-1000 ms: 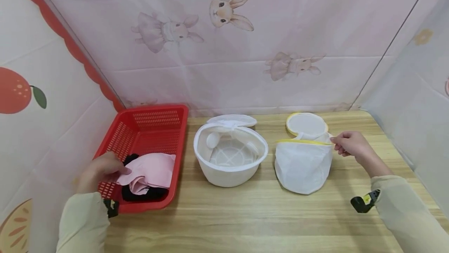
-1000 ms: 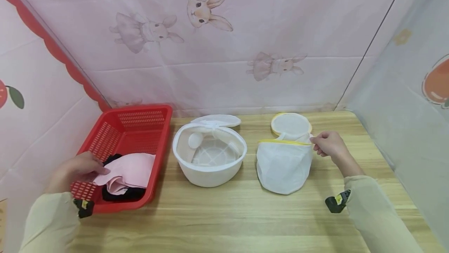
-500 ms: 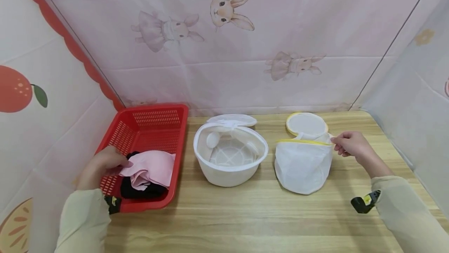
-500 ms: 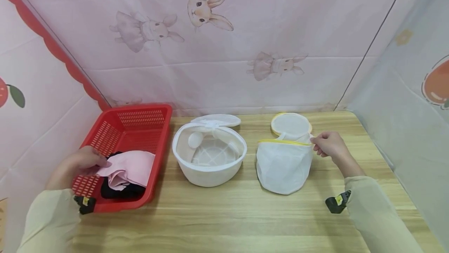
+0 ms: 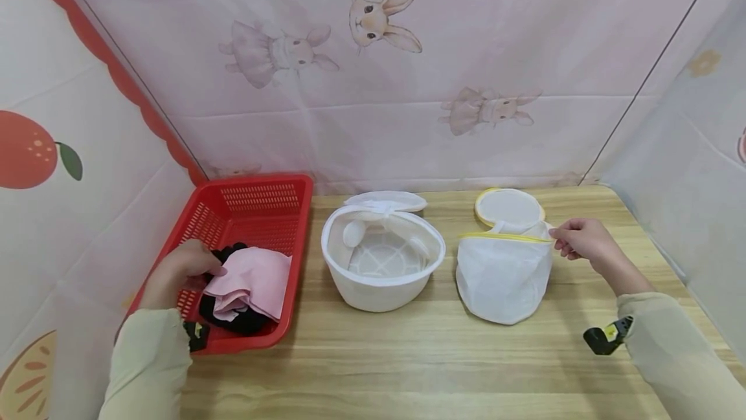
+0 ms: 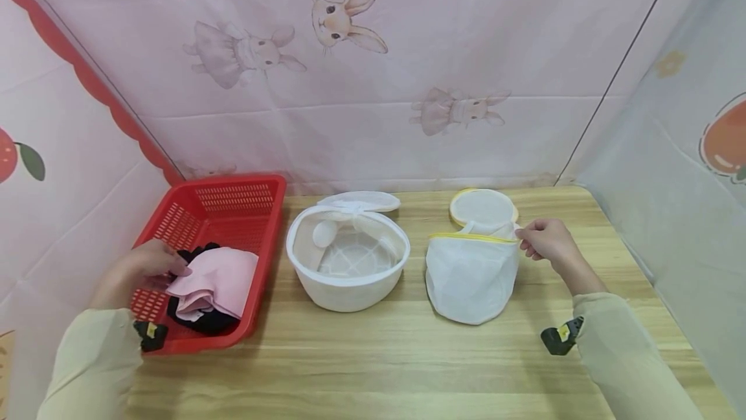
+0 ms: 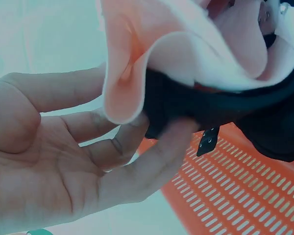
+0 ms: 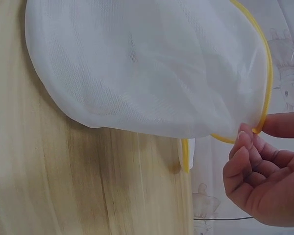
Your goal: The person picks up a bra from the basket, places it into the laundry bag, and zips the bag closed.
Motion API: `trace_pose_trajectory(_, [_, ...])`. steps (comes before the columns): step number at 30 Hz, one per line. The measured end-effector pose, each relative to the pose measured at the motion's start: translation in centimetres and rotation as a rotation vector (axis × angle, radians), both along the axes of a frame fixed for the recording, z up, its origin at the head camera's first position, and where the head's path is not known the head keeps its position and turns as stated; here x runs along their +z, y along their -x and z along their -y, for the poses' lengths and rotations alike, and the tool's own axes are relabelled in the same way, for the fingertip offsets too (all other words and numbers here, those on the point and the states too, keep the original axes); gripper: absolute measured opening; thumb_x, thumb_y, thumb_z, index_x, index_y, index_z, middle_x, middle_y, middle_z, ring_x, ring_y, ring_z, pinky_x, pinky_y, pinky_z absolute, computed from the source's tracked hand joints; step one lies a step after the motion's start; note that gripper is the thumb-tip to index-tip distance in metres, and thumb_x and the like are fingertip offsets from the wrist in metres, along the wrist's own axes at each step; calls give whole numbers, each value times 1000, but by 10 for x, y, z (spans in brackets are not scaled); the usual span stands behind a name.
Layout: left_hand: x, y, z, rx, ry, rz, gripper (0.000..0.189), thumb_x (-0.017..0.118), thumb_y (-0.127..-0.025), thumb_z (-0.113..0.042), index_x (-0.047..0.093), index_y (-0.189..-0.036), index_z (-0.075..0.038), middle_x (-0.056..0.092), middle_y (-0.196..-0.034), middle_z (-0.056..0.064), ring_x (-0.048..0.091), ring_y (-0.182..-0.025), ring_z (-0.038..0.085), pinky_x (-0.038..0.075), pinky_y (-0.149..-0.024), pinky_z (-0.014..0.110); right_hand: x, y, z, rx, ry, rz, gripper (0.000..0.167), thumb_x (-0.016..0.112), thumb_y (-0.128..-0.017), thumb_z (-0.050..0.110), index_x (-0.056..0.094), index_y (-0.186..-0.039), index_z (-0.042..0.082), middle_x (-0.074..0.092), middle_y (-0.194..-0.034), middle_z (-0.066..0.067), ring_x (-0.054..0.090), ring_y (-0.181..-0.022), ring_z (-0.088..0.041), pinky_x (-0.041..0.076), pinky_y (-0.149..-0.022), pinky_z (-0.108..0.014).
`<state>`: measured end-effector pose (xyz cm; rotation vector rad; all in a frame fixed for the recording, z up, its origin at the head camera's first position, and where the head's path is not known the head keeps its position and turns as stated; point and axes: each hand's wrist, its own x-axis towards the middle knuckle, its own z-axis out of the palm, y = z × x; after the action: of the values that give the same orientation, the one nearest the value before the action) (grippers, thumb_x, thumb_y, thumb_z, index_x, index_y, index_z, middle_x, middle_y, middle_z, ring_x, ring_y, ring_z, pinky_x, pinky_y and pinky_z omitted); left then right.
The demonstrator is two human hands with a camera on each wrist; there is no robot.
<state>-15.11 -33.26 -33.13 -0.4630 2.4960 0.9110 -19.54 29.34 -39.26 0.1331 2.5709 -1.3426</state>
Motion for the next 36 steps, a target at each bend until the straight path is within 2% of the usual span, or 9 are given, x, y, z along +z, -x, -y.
trace_pose_trajectory(3, [-1, 0, -1, 5, -11, -8, 24, 63, -79, -6, 51, -59, -7, 45, -57, 5, 54, -56, 21, 54, -58, 38, 0, 0, 0, 5, 4, -8, 27, 49, -92, 15, 51, -95, -12, 57, -71, -6, 53, -58, -9, 51, -55, -26])
trace_pose_trajectory(8, [-1, 0, -3, -13, 34, -15, 30, 63, -80, -8, 46, -55, -11, 40, -52, 1, 52, -53, 19, 52, -55, 35, -1, 1, 0, 11, 7, -18, 27, 49, -92, 14, 51, -95, -12, 57, -70, -5, 53, -58, -9, 51, -55, -27])
trace_pose_trajectory(11, [-2, 0, -4, -23, 53, -23, 31, 64, -80, -8, 47, -54, -11, 39, -51, 0, 49, -52, 18, 50, -52, 32, -1, 0, 0, 13, -3, -21, 27, 49, -92, 15, 51, -95, -12, 57, -70, -5, 53, -58, -10, 50, -54, -26])
trace_pose_trajectory(22, [0, 1, -11, -75, 29, -53, 33, 63, -81, -3, 46, -53, -8, 37, -49, 1, 46, -48, 14, 49, -52, 26, -3, 0, -1, 19, -18, -30, 28, 48, -93, 15, 51, -95, -13, 58, -70, -5, 53, -58, -10, 50, -53, -26])
trace_pose_trajectory(25, [2, 2, -14, -77, 12, -59, 28, 63, -81, -2, 49, -56, -4, 39, -52, 2, 47, -50, 14, 51, -53, 27, -4, 0, -1, 22, -18, -30, 28, 49, -92, 14, 51, -95, -13, 58, -69, -5, 53, -58, -10, 50, -53, -26])
trace_pose_trajectory(28, [3, 2, -16, -75, -7, -88, 12, 62, -80, 1, 58, -69, 6, 48, -63, 7, 51, -55, 16, 54, -57, 31, -4, 0, -2, 22, -20, -32, 27, 49, -92, 14, 51, -95, -13, 57, -69, -4, 53, -57, -11, 50, -53, -26])
trace_pose_trajectory(31, [4, 3, -19, -81, 17, -111, 10, 62, -80, 0, 60, -74, 8, 50, -66, 8, 52, -57, 17, 53, -57, 32, -5, 0, -3, 21, -22, -35, 26, 49, -92, 14, 52, -94, -12, 57, -68, -4, 53, -57, -11, 49, -53, -26])
trace_pose_trajectory(36, [2, 4, -24, -89, 66, -109, 28, 61, -80, -4, 50, -54, -5, 40, -49, 2, 44, -46, 15, 44, -47, 28, -7, 1, -4, 20, -22, -33, 26, 50, -92, 14, 53, -93, -12, 57, -68, -4, 53, -56, -11, 49, -52, -26])
